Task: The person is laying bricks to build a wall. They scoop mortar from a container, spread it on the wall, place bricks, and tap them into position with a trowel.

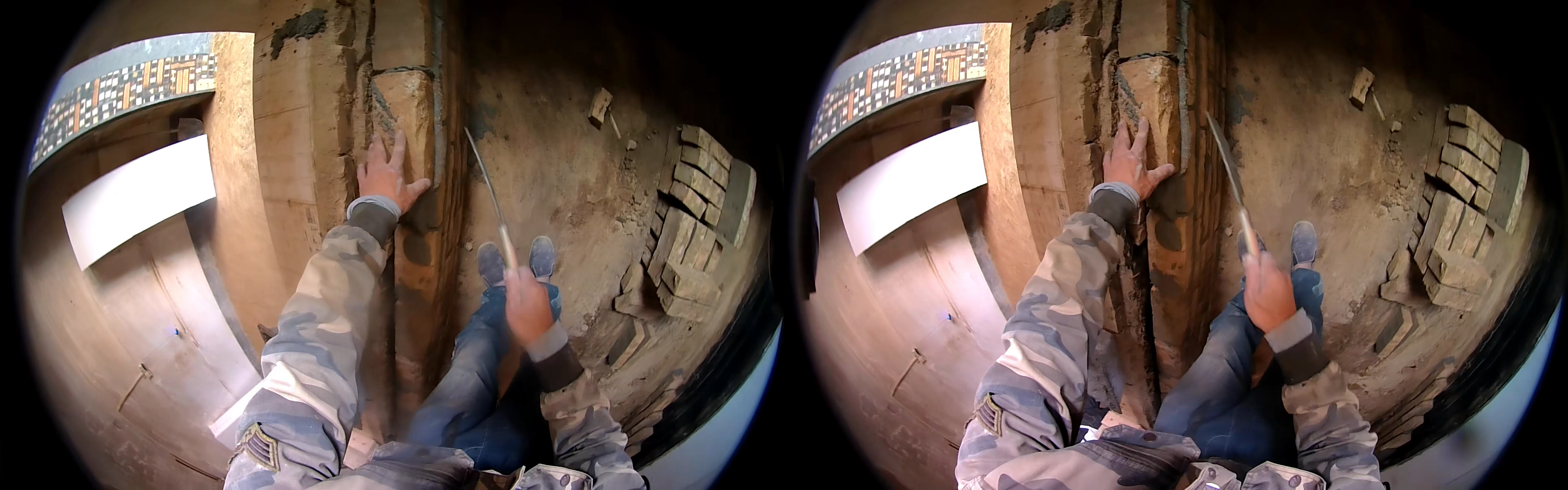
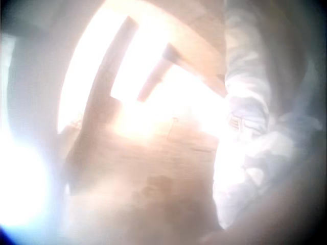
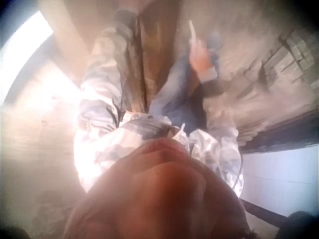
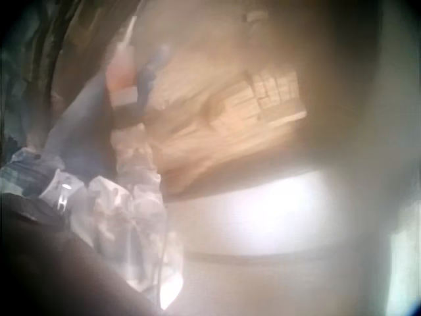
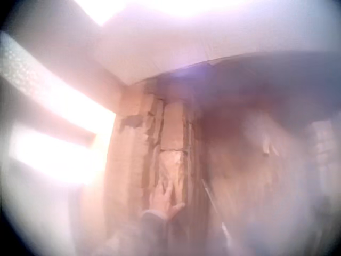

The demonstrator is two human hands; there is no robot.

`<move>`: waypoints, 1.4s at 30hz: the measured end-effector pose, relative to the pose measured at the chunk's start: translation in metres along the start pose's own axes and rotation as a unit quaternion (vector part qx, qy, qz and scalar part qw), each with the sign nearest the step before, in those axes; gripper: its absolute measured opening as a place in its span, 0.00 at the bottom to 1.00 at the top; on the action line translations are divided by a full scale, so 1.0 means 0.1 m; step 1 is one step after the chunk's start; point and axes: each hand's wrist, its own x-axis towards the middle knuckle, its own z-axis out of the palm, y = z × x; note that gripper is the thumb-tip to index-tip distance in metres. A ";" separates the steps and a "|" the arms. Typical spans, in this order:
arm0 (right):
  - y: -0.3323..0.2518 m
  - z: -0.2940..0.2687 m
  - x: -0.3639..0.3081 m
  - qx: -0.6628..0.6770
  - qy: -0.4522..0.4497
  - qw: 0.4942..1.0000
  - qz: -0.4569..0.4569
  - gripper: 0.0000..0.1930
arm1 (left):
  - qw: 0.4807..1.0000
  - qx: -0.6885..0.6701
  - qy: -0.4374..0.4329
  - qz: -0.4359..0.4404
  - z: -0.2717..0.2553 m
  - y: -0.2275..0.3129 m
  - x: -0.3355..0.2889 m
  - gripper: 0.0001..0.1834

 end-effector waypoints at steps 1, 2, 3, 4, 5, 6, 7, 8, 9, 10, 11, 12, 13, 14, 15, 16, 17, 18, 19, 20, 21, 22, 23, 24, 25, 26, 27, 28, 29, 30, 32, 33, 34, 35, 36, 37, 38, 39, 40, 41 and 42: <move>-0.15 -0.02 0.15 -0.016 -0.010 1.000 -0.023 0.15 | 1.000 -0.006 -0.002 -0.001 0.02 -0.01 0.00 0.57; -0.33 -0.05 0.32 -0.033 -0.018 0.998 -0.043 0.15 | 1.000 -0.014 -0.004 0.003 0.06 0.00 0.02 0.57; -0.60 -0.10 0.45 0.002 -0.019 0.998 -0.063 0.16 | 1.000 -0.016 -0.005 0.002 0.07 -0.03 0.02 0.57; -0.85 -0.13 0.56 0.038 -0.021 0.996 -0.082 0.16 | 1.000 -0.027 -0.006 -0.001 0.08 -0.05 0.01 0.58; -1.01 -0.11 0.69 0.030 -0.020 0.994 -0.103 0.17 | 1.000 -0.028 -0.012 -0.002 0.06 -0.05 0.01 0.58; -1.15 -0.09 0.81 0.021 -0.017 0.992 -0.122 0.17 | 0.999 -0.029 -0.017 0.000 0.04 -0.02 0.02 0.59; -1.24 -0.07 0.90 0.015 -0.017 0.990 -0.141 0.18 | 0.999 -0.028 -0.025 -0.001 0.02 -0.03 0.01 0.59; -1.28 -0.02 1.01 0.007 -0.018 0.990 -0.140 0.19 | 0.999 -0.028 -0.027 0.000 0.03 -0.03 0.01 0.59; -1.29 0.04 1.12 0.000 -0.018 0.990 -0.138 0.20 | 0.999 -0.027 -0.030 0.001 0.04 -0.02 0.02 0.59; -1.34 0.07 1.17 -0.007 -0.020 0.990 -0.139 0.20 | 0.999 -0.026 -0.031 0.001 0.04 -0.01 0.03 0.59; -1.37 0.09 1.18 -0.013 -0.025 0.993 -0.119 0.20 | 0.999 -0.031 -0.030 -0.001 0.03 -0.02 0.03 0.59; -1.41 0.11 1.18 -0.019 -0.029 0.995 -0.099 0.21 | 0.999 -0.036 -0.029 -0.003 0.03 -0.02 0.03 0.59; -1.43 0.14 1.17 -0.026 -0.035 0.996 -0.078 0.21 | 0.999 -0.042 -0.030 -0.006 0.02 -0.02 0.00 0.60; -1.42 0.16 1.16 -0.013 -0.029 0.995 -0.089 0.22 | 0.999 -0.035 -0.040 -0.012 0.02 -0.03 -0.01 0.59; -1.38 0.18 1.13 0.000 -0.023 0.995 -0.101 0.22 | 0.999 -0.032 -0.039 -0.012 0.01 -0.04 -0.02 0.59; -1.33 0.19 1.11 0.011 -0.016 0.994 -0.111 0.22 | 0.999 -0.031 -0.039 -0.012 0.00 -0.03 -0.02 0.59; -1.26 0.18 1.15 -0.001 -0.016 0.994 -0.109 0.22 | 0.999 -0.029 -0.035 -0.010 -0.02 -0.01 0.02 0.59; -1.15 0.18 1.19 -0.013 -0.016 0.994 -0.107 0.22 | 0.999 -0.031 -0.031 -0.007 -0.03 0.02 0.03 0.59; -1.07 0.17 1.24 -0.023 -0.015 0.994 -0.105 0.22 | 0.999 -0.031 -0.028 -0.004 -0.02 0.03 0.04 0.58; -1.14 0.12 1.24 -0.018 -0.029 0.992 -0.122 0.23 | 0.999 -0.029 -0.029 -0.009 0.00 -0.02 -0.02 0.58; -1.20 0.05 1.29 -0.025 -0.039 0.990 -0.130 0.23 | 0.999 -0.028 -0.021 -0.015 0.01 -0.08 -0.05 0.58; -1.30 -0.09 1.35 -0.040 -0.044 0.990 -0.132 0.23 | 0.999 -0.033 -0.017 -0.012 0.03 -0.07 -0.05 0.58; -1.36 -0.19 1.46 -0.052 -0.048 0.988 -0.136 0.23 | 0.999 -0.037 -0.010 -0.011 0.04 -0.07 -0.03 0.58; -1.39 -0.26 1.60 -0.067 -0.013 0.984 -0.164 0.24 | 0.999 -0.031 -0.011 -0.007 0.05 -0.04 -0.01 0.58; -1.38 -0.32 1.75 -0.083 0.021 0.978 -0.189 0.24 | 0.999 -0.030 -0.011 -0.006 0.07 -0.02 0.01 0.58; -1.36 -0.39 1.91 -0.119 0.031 0.974 -0.192 0.25 | 0.999 -0.031 -0.011 0.000 0.07 0.04 0.04 0.58; -1.36 -0.43 2.01 -0.152 0.038 0.968 -0.196 0.25 | 0.999 -0.030 -0.011 0.003 0.07 0.06 0.05 0.58; -1.40 -0.45 2.03 -0.174 0.021 0.968 -0.181 0.26 | 1.000 -0.022 -0.019 -0.007 0.07 0.04 0.04 0.58; -1.38 -0.45 1.98 -0.182 -0.008 0.968 -0.172 0.26 | 1.000 -0.020 -0.019 -0.009 0.07 0.02 0.03 0.58; -1.36 -0.45 1.90 -0.190 -0.036 0.967 -0.163 0.26 | 1.000 -0.018 -0.017 -0.011 0.08 0.01 0.02 0.58; -1.26 -0.44 1.73 -0.205 -0.078 0.960 -0.176 0.27 | 1.000 -0.021 -0.008 -0.016 0.09 -0.01 0.01 0.57; -1.21 -0.44 1.63 -0.197 -0.101 0.959 -0.178 0.27 | 1.000 -0.019 0.006 -0.016 0.10 -0.02 -0.04 0.56; -1.21 -0.46 1.52 -0.190 -0.122 0.957 -0.180 0.26 | 1.000 -0.018 0.021 -0.015 0.10 -0.02 -0.08 0.54; -1.18 -0.47 1.42 -0.183 -0.144 0.956 -0.181 0.26 | 0.999 -0.017 0.035 -0.012 0.12 -0.02 -0.14 0.53; -1.11 -0.48 1.34 -0.181 -0.148 0.950 -0.205 0.26 | 0.996 -0.056 0.063 -0.011 0.15 0.00 -0.25 0.51; -1.04 -0.51 1.20 -0.145 -0.172 0.961 -0.161 0.26 | 0.991 -0.098 0.086 -0.008 0.23 0.09 -0.46 0.49; -0.98 -0.50 1.02 -0.105 -0.199 0.967 -0.118 0.25 | 0.985 -0.136 0.108 -0.008 0.33 0.14 -0.72 0.47; -0.95 -0.47 0.84 -0.062 -0.226 0.969 -0.081 0.24 | 0.969 -0.193 0.154 0.024 0.49 0.13 -1.07 0.42; -0.85 -0.44 0.63 -0.033 -0.219 0.969 -0.108 0.23 | 0.959 -0.244 0.142 0.027 0.65 0.21 -1.43 0.39; -0.69 -0.38 0.39 -0.006 -0.209 0.969 -0.132 0.22 | 0.950 -0.300 0.083 0.014 0.74 0.36 -1.80 0.37; -0.51 -0.24 0.19 0.025 -0.200 0.972 -0.118 0.21 | 0.950 -0.312 0.013 -0.003 0.91 0.44 -2.20 0.37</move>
